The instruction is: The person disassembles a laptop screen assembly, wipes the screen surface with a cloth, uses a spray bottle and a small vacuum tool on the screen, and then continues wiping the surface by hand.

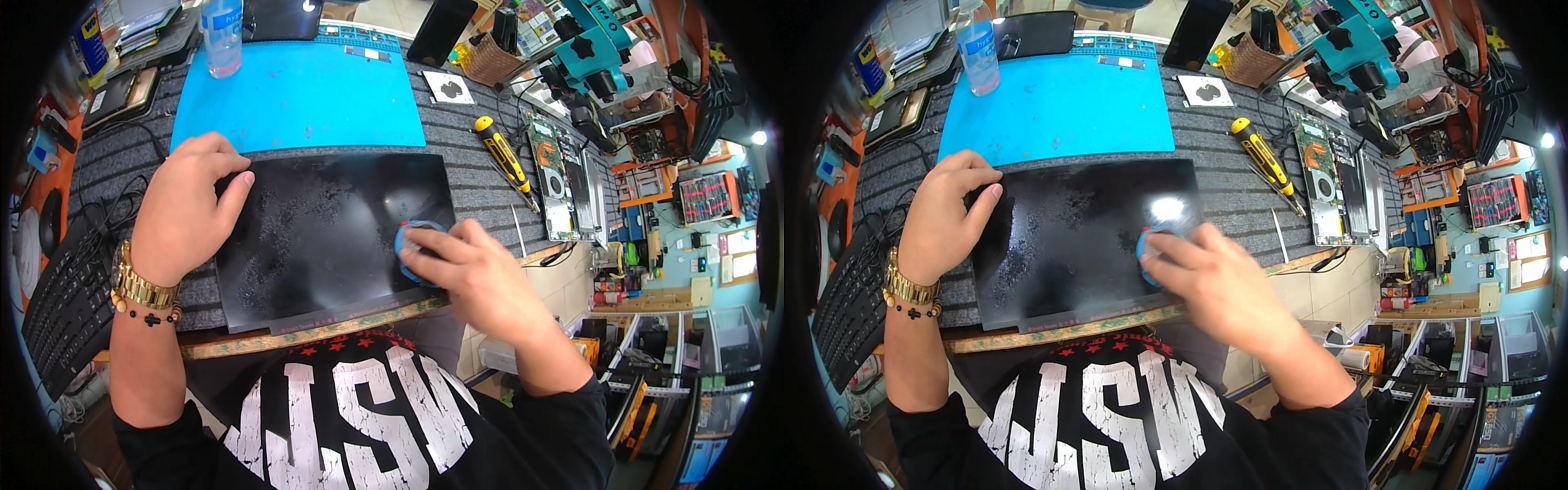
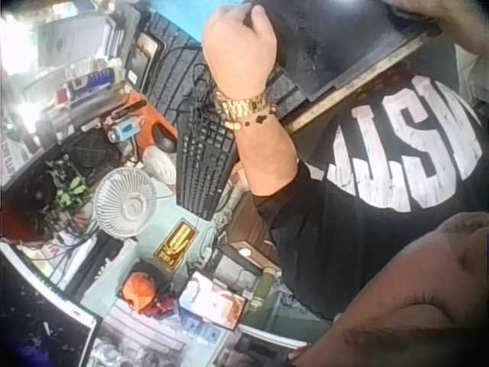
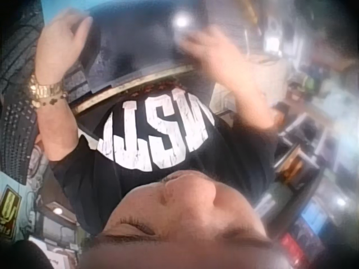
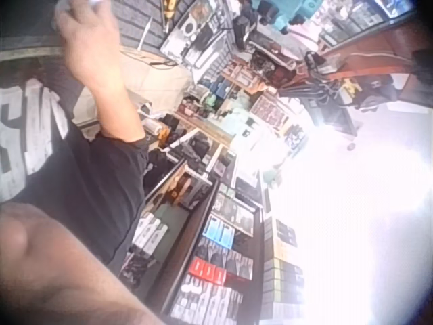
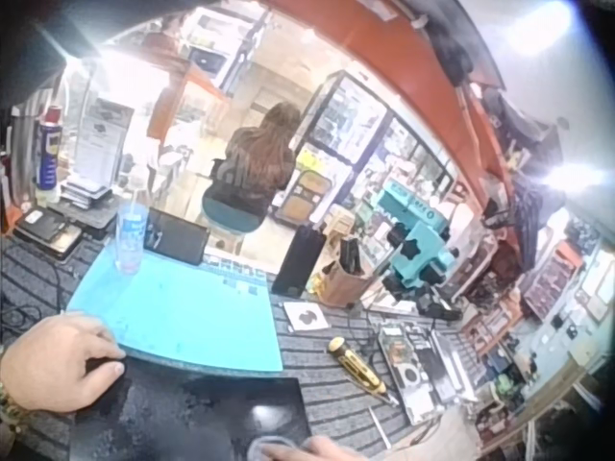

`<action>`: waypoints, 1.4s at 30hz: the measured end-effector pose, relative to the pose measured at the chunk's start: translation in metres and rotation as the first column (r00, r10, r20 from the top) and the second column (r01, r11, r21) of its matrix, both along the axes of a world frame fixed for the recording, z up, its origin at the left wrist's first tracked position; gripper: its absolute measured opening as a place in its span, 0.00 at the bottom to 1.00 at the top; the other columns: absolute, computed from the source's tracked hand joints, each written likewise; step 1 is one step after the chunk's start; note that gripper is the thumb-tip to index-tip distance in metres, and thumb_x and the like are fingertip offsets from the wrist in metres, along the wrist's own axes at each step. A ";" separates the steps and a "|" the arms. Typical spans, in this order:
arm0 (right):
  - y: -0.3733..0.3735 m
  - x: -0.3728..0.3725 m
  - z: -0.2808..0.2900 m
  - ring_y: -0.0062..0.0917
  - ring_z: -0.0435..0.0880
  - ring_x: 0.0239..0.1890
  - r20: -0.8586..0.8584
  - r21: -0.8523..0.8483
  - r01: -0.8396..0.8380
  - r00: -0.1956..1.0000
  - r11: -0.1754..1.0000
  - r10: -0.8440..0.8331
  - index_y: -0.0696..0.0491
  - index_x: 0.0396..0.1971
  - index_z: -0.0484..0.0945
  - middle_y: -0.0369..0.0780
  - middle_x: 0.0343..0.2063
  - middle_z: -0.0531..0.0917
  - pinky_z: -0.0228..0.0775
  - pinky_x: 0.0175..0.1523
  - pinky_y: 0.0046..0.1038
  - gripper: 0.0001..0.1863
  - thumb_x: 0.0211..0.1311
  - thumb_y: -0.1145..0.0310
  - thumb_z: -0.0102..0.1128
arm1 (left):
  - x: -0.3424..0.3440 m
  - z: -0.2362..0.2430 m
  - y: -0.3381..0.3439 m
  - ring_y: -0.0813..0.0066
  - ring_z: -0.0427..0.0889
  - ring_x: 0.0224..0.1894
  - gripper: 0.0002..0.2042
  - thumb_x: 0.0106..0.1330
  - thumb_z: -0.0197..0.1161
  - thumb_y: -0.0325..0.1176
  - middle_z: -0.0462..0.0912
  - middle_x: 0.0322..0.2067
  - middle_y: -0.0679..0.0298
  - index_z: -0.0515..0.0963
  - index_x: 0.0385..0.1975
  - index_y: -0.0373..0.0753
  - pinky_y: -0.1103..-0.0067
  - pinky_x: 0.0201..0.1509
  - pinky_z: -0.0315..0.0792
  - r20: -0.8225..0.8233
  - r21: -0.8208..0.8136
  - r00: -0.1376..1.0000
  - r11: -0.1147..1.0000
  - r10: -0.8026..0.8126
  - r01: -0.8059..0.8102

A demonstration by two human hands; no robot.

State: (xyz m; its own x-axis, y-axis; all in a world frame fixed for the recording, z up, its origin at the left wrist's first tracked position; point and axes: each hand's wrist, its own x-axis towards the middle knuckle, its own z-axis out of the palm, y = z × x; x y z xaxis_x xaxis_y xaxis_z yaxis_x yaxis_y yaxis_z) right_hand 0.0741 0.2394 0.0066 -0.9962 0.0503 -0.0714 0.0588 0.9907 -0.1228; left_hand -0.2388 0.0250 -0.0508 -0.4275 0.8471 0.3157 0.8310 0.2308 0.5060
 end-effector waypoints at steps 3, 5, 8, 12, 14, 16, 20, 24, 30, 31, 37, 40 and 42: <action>0.027 0.019 -0.009 0.43 0.84 0.56 -0.031 0.146 0.210 0.978 0.967 -0.208 0.52 0.66 0.86 0.41 0.68 0.88 0.80 0.69 0.42 0.30 0.62 0.78 0.63 | 0.001 0.001 -0.001 0.50 0.88 0.50 0.10 0.74 0.69 0.28 0.89 0.43 0.51 0.90 0.45 0.27 0.62 0.58 0.80 -0.006 0.009 1.000 1.000 -0.005 0.005; 0.013 0.017 -0.015 0.46 0.83 0.63 -0.075 0.155 0.169 0.984 0.973 -0.159 0.54 0.67 0.85 0.43 0.69 0.87 0.76 0.73 0.46 0.29 0.64 0.77 0.62 | 0.001 0.001 0.001 0.50 0.88 0.50 0.10 0.74 0.69 0.28 0.89 0.43 0.51 0.90 0.45 0.27 0.62 0.58 0.80 -0.012 0.009 1.000 1.000 -0.028 0.028; -0.036 0.011 -0.020 0.52 0.75 0.78 -0.035 0.061 0.048 0.998 0.997 -0.046 0.58 0.69 0.81 0.48 0.76 0.80 0.62 0.85 0.59 0.27 0.70 0.73 0.57 | -0.003 -0.002 0.002 0.50 0.88 0.49 0.10 0.74 0.69 0.28 0.89 0.43 0.51 0.90 0.46 0.26 0.63 0.57 0.80 -0.003 0.009 1.000 1.000 -0.029 0.029; -0.032 0.041 -0.015 0.57 0.75 0.77 -0.009 -0.011 0.104 0.995 0.995 -0.104 0.52 0.73 0.80 0.43 0.78 0.79 0.65 0.83 0.59 0.36 0.61 0.77 0.65 | -0.003 0.001 0.000 0.51 0.88 0.48 0.11 0.75 0.69 0.28 0.89 0.43 0.50 0.90 0.47 0.26 0.64 0.56 0.80 0.013 -0.022 1.000 0.999 -0.028 0.028; -0.002 0.051 -0.026 0.60 0.76 0.75 -0.061 -0.054 0.255 0.964 0.965 -0.258 0.46 0.75 0.80 0.39 0.78 0.79 0.70 0.80 0.57 0.45 0.50 0.82 0.70 | -0.002 0.000 -0.001 0.51 0.89 0.47 0.11 0.75 0.69 0.28 0.89 0.43 0.50 0.90 0.47 0.26 0.64 0.55 0.80 -0.010 -0.026 0.999 0.999 -0.034 0.034; 0.000 0.053 -0.031 0.58 0.76 0.75 -0.052 -0.039 0.309 0.949 0.950 -0.311 0.50 0.74 0.80 0.41 0.78 0.79 0.70 0.79 0.55 0.43 0.52 0.81 0.68 | -0.001 0.000 0.001 0.51 0.89 0.46 0.11 0.76 0.69 0.28 0.89 0.43 0.50 0.90 0.47 0.26 0.64 0.54 0.80 -0.029 -0.006 0.999 0.999 -0.040 0.040; -0.055 0.041 -0.030 0.56 0.73 0.78 -0.039 -0.074 0.134 0.990 0.988 -0.137 0.55 0.74 0.79 0.46 0.78 0.78 0.66 0.82 0.57 0.40 0.55 0.78 0.66 | -0.005 -0.003 0.003 0.51 0.88 0.45 0.10 0.76 0.69 0.28 0.89 0.43 0.50 0.90 0.47 0.26 0.64 0.52 0.80 0.003 0.004 0.998 0.998 -0.060 0.060; -0.031 0.069 -0.033 0.56 0.67 0.84 -0.016 0.055 0.260 0.966 0.964 -0.260 0.53 0.75 0.79 0.46 0.78 0.77 0.59 0.86 0.61 0.40 0.58 0.81 0.64 | -0.003 0.001 0.000 0.51 0.89 0.45 0.10 0.76 0.69 0.29 0.89 0.43 0.50 0.90 0.47 0.27 0.65 0.52 0.80 0.006 0.003 0.999 0.999 -0.035 0.035; -0.051 0.055 -0.036 0.51 0.69 0.84 -0.064 -0.040 0.179 0.981 0.983 -0.181 0.58 0.71 0.82 0.50 0.77 0.79 0.56 0.88 0.55 0.35 0.59 0.79 0.64 | -0.002 0.002 0.003 0.52 0.89 0.45 0.10 0.76 0.69 0.29 0.90 0.43 0.51 0.90 0.47 0.27 0.65 0.52 0.81 -0.022 -0.018 0.999 0.999 -0.037 0.037; -0.060 0.059 -0.032 0.50 0.70 0.84 -0.057 -0.086 0.169 0.983 0.982 -0.174 0.58 0.71 0.82 0.50 0.77 0.79 0.58 0.88 0.54 0.35 0.60 0.79 0.63 | -0.002 0.002 0.002 0.52 0.89 0.44 0.10 0.76 0.69 0.29 0.90 0.43 0.51 0.90 0.47 0.27 0.65 0.52 0.81 -0.012 -0.015 0.999 0.999 -0.030 0.030; -0.028 0.072 -0.039 0.49 0.74 0.82 -0.143 -0.036 0.262 0.954 0.964 -0.265 0.60 0.71 0.81 0.50 0.76 0.80 0.65 0.86 0.49 0.35 0.58 0.82 0.62 | -0.002 -0.001 0.001 0.53 0.89 0.44 0.10 0.76 0.69 0.29 0.90 0.42 0.51 0.90 0.46 0.27 0.66 0.51 0.81 -0.016 0.012 0.999 0.999 -0.035 0.035; -0.048 0.068 -0.033 0.48 0.76 0.81 -0.150 -0.083 0.213 0.963 0.973 -0.224 0.61 0.68 0.83 0.51 0.74 0.82 0.67 0.85 0.48 0.35 0.56 0.84 0.61 | -0.002 0.000 0.000 0.53 0.89 0.43 0.10 0.76 0.69 0.29 0.90 0.42 0.51 0.90 0.46 0.27 0.65 0.51 0.81 0.001 -0.001 1.000 1.000 -0.023 0.023; -0.049 0.073 -0.029 0.48 0.75 0.81 -0.081 -0.165 0.175 0.978 0.971 -0.191 0.61 0.67 0.84 0.52 0.73 0.83 0.66 0.85 0.48 0.35 0.55 0.86 0.61 | -0.001 0.003 0.000 0.53 0.89 0.43 0.10 0.76 0.69 0.29 0.90 0.41 0.51 0.90 0.46 0.27 0.65 0.51 0.81 -0.012 0.000 0.999 1.000 -0.031 0.031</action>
